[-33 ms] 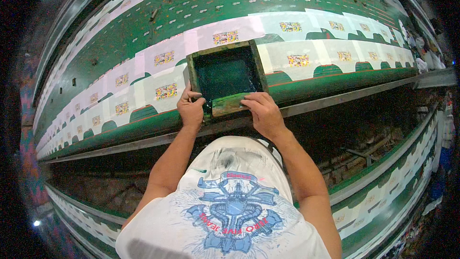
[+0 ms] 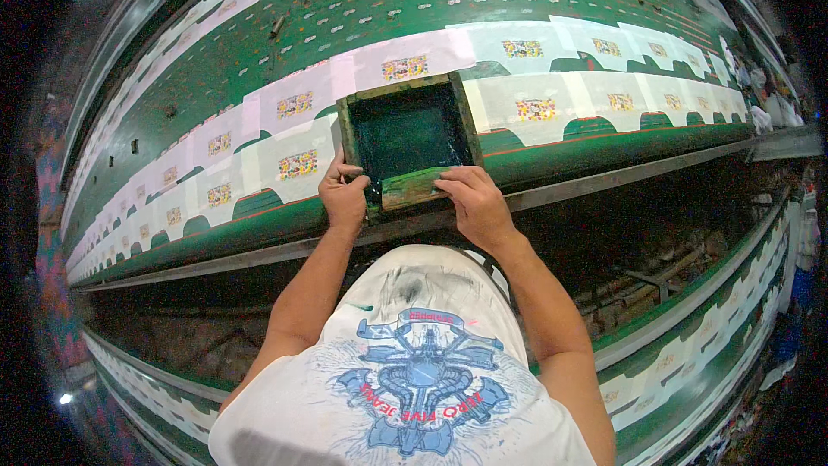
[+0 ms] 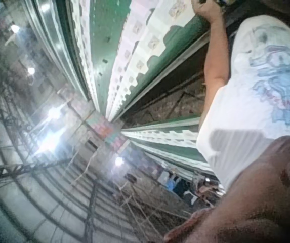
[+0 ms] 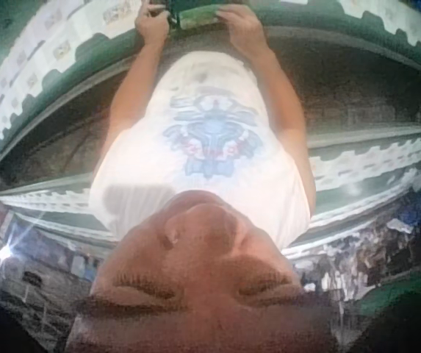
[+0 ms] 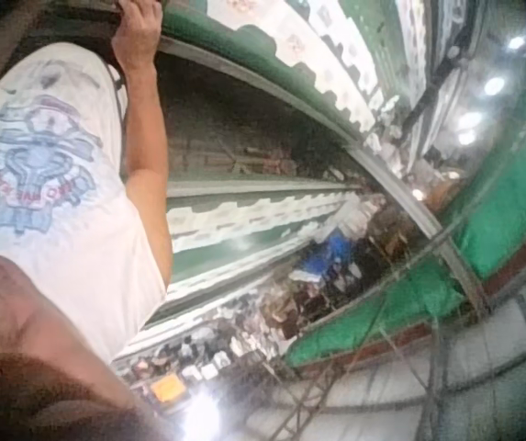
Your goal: The person uses a squeegee to spread green ink across a screen printing frame held over a long strip of white paper with printed designs. The person repeatedly drags the squeegee across the screen to distribute the ink evenly.
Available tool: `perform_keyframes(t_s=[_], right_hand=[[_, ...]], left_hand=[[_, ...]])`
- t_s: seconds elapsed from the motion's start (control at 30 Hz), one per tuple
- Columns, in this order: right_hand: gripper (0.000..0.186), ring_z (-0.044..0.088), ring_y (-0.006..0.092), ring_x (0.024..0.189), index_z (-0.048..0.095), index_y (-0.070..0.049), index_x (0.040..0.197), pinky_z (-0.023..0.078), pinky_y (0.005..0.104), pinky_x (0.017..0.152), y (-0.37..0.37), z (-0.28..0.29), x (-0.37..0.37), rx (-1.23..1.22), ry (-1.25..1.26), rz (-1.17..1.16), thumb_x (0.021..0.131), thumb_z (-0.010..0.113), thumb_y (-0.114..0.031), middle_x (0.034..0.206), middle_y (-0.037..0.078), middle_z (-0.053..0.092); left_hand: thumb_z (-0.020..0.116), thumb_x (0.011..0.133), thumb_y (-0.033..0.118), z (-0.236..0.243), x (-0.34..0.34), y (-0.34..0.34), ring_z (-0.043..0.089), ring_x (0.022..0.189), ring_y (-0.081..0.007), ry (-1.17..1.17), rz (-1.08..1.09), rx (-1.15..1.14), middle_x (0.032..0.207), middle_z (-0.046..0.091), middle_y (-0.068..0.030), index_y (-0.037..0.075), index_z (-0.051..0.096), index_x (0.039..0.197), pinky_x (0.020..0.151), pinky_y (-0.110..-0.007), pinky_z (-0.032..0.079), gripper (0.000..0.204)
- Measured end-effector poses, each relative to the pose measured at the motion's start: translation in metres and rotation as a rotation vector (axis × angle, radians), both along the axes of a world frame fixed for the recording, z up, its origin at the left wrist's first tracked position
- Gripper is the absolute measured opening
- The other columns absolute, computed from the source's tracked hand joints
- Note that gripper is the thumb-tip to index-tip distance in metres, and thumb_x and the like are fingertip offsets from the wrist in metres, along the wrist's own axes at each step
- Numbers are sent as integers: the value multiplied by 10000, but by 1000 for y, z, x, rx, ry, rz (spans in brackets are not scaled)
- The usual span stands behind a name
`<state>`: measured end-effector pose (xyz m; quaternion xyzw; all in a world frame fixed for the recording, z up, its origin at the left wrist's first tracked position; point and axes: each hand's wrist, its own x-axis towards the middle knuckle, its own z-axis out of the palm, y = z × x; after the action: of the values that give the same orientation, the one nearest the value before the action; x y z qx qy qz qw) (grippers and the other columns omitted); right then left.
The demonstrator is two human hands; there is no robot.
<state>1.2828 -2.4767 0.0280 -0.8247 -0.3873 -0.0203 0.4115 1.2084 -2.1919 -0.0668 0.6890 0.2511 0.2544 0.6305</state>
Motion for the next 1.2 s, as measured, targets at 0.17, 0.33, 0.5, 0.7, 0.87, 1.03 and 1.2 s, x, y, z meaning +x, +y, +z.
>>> perform_keyframes(t_s=[0.17, 0.33, 0.5, 0.7, 0.87, 1.03, 1.2], right_hand=[[347, 731, 400, 1182, 793, -24, 1205, 614, 482, 1040, -18, -3, 17, 66, 7, 63, 898, 724, 122, 1235, 169, 774], [355, 729, 398, 1161, 792, -19, 1205, 614, 493, 1014, -20, -7, 34, 112, -17, 110, 886, 707, 113, 1215, 163, 775], [414, 728, 392, 1159, 785, -26, 1211, 603, 498, 1025, -21, -2, 41, 98, -33, 171, 835, 700, 124, 1208, 161, 774], [419, 725, 365, 1146, 788, -34, 1203, 577, 493, 991, -18, 3, 45, 49, -82, 180, 821, 700, 114, 1205, 132, 779], [357, 715, 359, 1128, 795, -33, 1218, 564, 482, 980, -4, 7, 40, -75, -124, 211, 873, 732, 36, 1171, 131, 768], [341, 704, 336, 1107, 794, -65, 1207, 550, 478, 981, 16, 16, 43, -367, -235, 292, 876, 715, -56, 1101, 122, 742], [333, 721, 394, 1137, 804, -36, 1165, 576, 511, 1017, 30, 50, 82, -542, -47, 404, 856, 688, 9, 1116, 170, 767]], left_hand=[[764, 800, -120, 6, 9, -8, 518, 1603, -391, 9, 15, -65, 1723, 480, -359, 30, 714, 866, 1265, -423, 415, 171], [773, 786, -125, 16, 17, -9, 572, 1549, -332, 87, 26, -148, 1731, 463, -367, 35, 706, 852, 1162, -374, 483, 185], [785, 777, -125, 0, 12, -1, 599, 1518, -303, 83, 36, -104, 1730, 453, -381, 49, 709, 850, 1124, -355, 503, 204], [788, 778, -137, 7, 13, -5, 577, 1549, -351, 87, 29, -139, 1735, 439, -386, 46, 707, 876, 1154, -373, 494, 223], [798, 777, -141, -1, 11, 1, 579, 1545, -347, 63, 9, -134, 1747, 425, -380, 37, 715, 895, 1169, -381, 496, 229], [803, 825, -106, 6, 15, -7, 626, 1489, -332, 76, 5, -157, 1721, 474, -370, -30, 761, 957, 1200, -389, 492, 159], [765, 941, -38, 11, 19, -10, 640, 1472, -304, 120, 87, -182, 1701, 547, -303, -27, 799, 1061, 1200, -386, 493, 125]])
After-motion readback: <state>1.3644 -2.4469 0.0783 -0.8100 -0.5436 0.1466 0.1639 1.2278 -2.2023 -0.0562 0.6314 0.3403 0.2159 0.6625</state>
